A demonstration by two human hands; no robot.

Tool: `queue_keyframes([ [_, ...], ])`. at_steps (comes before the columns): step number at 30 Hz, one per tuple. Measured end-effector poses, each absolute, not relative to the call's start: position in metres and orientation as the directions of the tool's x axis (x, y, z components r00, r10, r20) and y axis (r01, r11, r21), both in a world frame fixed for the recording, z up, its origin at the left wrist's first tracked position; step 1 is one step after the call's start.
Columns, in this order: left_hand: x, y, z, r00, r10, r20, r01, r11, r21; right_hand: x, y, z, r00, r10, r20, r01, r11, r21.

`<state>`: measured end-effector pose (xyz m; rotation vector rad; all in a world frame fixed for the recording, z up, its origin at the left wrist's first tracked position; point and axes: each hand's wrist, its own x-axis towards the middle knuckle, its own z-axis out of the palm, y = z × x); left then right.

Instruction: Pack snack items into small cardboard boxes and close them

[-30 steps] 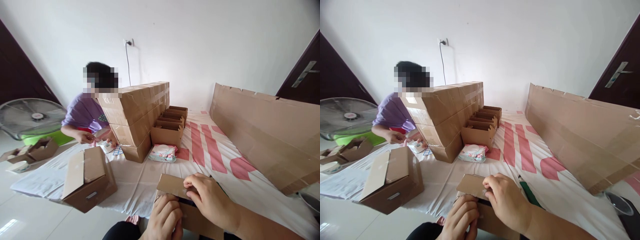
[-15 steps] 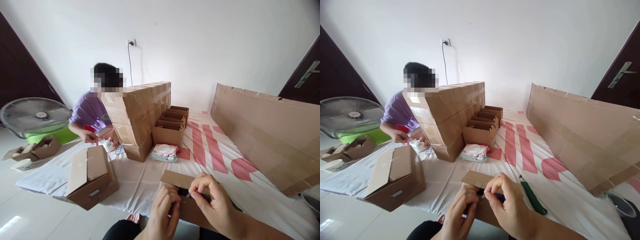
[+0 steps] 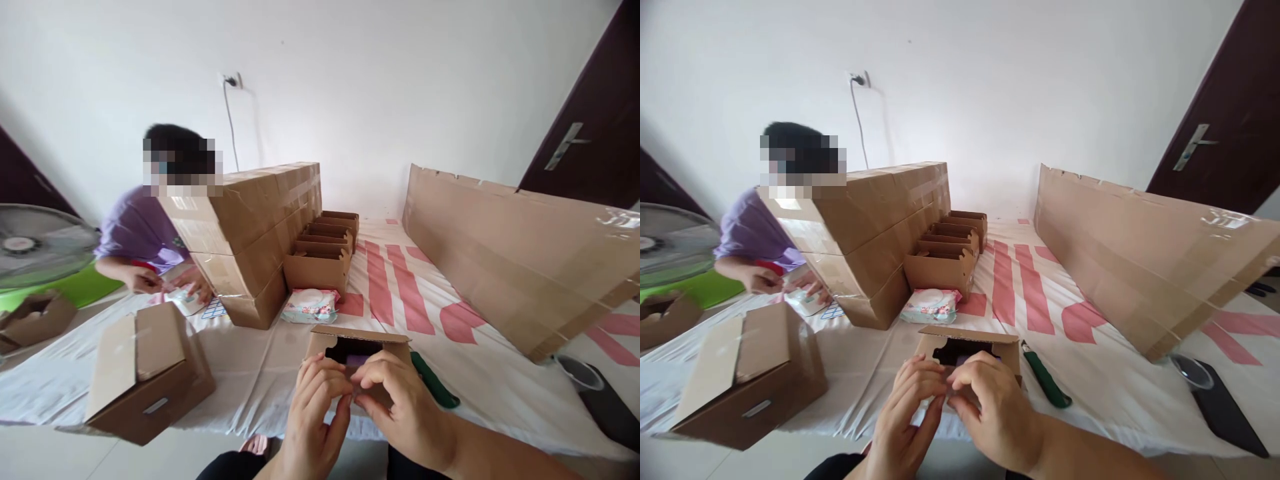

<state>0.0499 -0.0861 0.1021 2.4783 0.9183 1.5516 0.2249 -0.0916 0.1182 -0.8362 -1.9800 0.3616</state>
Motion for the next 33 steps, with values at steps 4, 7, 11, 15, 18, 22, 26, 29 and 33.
queue_keyframes([
  [4, 0.045, -0.087, 0.100, 0.406, 0.429, 0.807, 0.460, -0.859, 0.225, 0.239, -0.098, 0.122, -0.334, 0.666, 0.667, 0.434, 0.737, -0.518],
  [7, 0.029, -0.082, 0.097, 0.315, 0.422, 0.850, 0.545, -0.814, 0.202, 0.273, -0.099, 0.127, -0.299, 0.726, 0.619, 0.509, 0.670, -0.540],
  [11, 0.006, -0.072, 0.090, 0.166, 0.630, 0.759, 0.679, -0.631, 0.376, 0.340, -0.100, 0.116, -0.108, 0.892, 0.439, 0.733, 0.370, -0.571],
  [15, 0.000, -0.067, 0.082, 0.161, 0.796, 0.583, 0.646, -0.531, 0.547, 0.389, -0.112, 0.070, 0.052, 0.997, 0.060, 0.848, -0.013, -0.530],
  [18, 0.005, -0.070, 0.078, 0.143, 0.829, 0.540, 0.647, -0.492, 0.583, 0.398, -0.125, 0.032, 0.051, 0.995, -0.084, 0.865, -0.086, -0.495],
  [22, 0.006, -0.072, 0.078, 0.250, 0.772, 0.584, 0.607, -0.595, 0.527, 0.397, -0.134, 0.005, 0.062, 0.997, -0.045, 0.881, -0.076, -0.467],
  [26, -0.005, -0.066, 0.089, 0.445, 0.696, 0.564, 0.463, -0.718, 0.521, 0.403, -0.130, 0.007, 0.020, 0.999, -0.031, 0.913, -0.031, -0.407],
  [29, -0.012, -0.055, 0.107, 0.659, 0.577, 0.483, 0.364, -0.806, 0.466, 0.408, -0.123, 0.018, 0.017, 0.993, -0.118, 0.911, -0.064, -0.406],
  [33, -0.005, -0.045, 0.137, 0.854, 0.439, 0.279, 0.345, -0.880, 0.328, 0.406, -0.113, 0.039, 0.009, 0.997, -0.076, 0.918, -0.038, -0.396],
])
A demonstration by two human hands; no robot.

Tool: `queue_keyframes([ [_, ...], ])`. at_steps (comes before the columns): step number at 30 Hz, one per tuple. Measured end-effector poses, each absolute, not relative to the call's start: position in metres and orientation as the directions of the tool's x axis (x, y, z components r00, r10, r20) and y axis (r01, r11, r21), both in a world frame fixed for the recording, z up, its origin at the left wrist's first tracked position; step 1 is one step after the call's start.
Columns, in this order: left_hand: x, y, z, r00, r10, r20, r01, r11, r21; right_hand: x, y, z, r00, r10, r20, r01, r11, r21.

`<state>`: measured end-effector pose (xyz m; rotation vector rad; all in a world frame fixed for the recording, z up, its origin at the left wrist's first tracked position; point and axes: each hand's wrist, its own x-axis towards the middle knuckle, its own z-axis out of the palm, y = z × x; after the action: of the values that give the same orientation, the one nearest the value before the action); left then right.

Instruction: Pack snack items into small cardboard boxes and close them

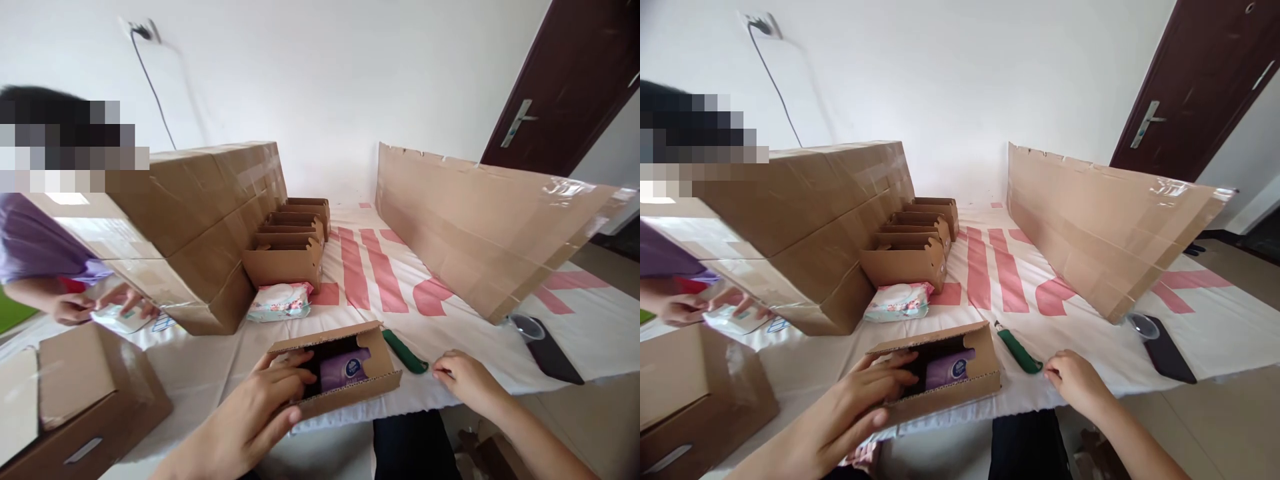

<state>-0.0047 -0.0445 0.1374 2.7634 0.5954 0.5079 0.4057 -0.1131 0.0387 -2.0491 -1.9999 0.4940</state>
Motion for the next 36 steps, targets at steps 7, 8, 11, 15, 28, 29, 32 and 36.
queue_keyframes([
  [7, 0.012, -0.048, 0.161, 0.901, 0.426, 0.079, 0.394, -0.881, 0.261, 0.360, -0.094, 0.098, -0.202, 0.929, 0.311, 0.703, 0.359, -0.614],
  [8, 0.013, -0.048, 0.160, 0.900, 0.426, 0.094, 0.396, -0.888, 0.236, 0.349, -0.090, 0.107, -0.268, 0.892, 0.364, 0.629, 0.448, -0.635],
  [11, 0.012, -0.047, 0.155, 0.899, 0.424, 0.111, 0.407, -0.901, 0.151, 0.318, -0.077, 0.125, -0.509, 0.760, 0.403, 0.466, 0.637, -0.613],
  [15, 0.004, -0.046, 0.152, 0.887, 0.422, 0.190, 0.431, -0.902, -0.011, 0.300, -0.062, 0.131, -0.675, 0.632, 0.380, 0.481, 0.768, -0.423],
  [28, -0.016, -0.064, 0.150, 0.863, 0.396, 0.314, 0.472, -0.853, -0.221, 0.316, -0.071, 0.147, -0.610, 0.614, 0.502, 0.573, 0.779, -0.256],
  [29, -0.011, -0.069, 0.150, 0.873, 0.376, 0.309, 0.450, -0.866, -0.217, 0.312, -0.070, 0.154, -0.619, 0.629, 0.471, 0.572, 0.771, -0.278],
  [32, 0.001, -0.084, 0.147, 0.891, 0.329, 0.313, 0.398, -0.897, -0.190, 0.291, -0.067, 0.176, -0.679, 0.693, 0.242, 0.611, 0.716, -0.337],
  [36, 0.012, -0.094, 0.134, 0.883, 0.254, 0.394, 0.352, -0.915, -0.198, 0.260, -0.059, 0.184, -0.691, 0.677, -0.256, 0.721, 0.673, -0.167],
])
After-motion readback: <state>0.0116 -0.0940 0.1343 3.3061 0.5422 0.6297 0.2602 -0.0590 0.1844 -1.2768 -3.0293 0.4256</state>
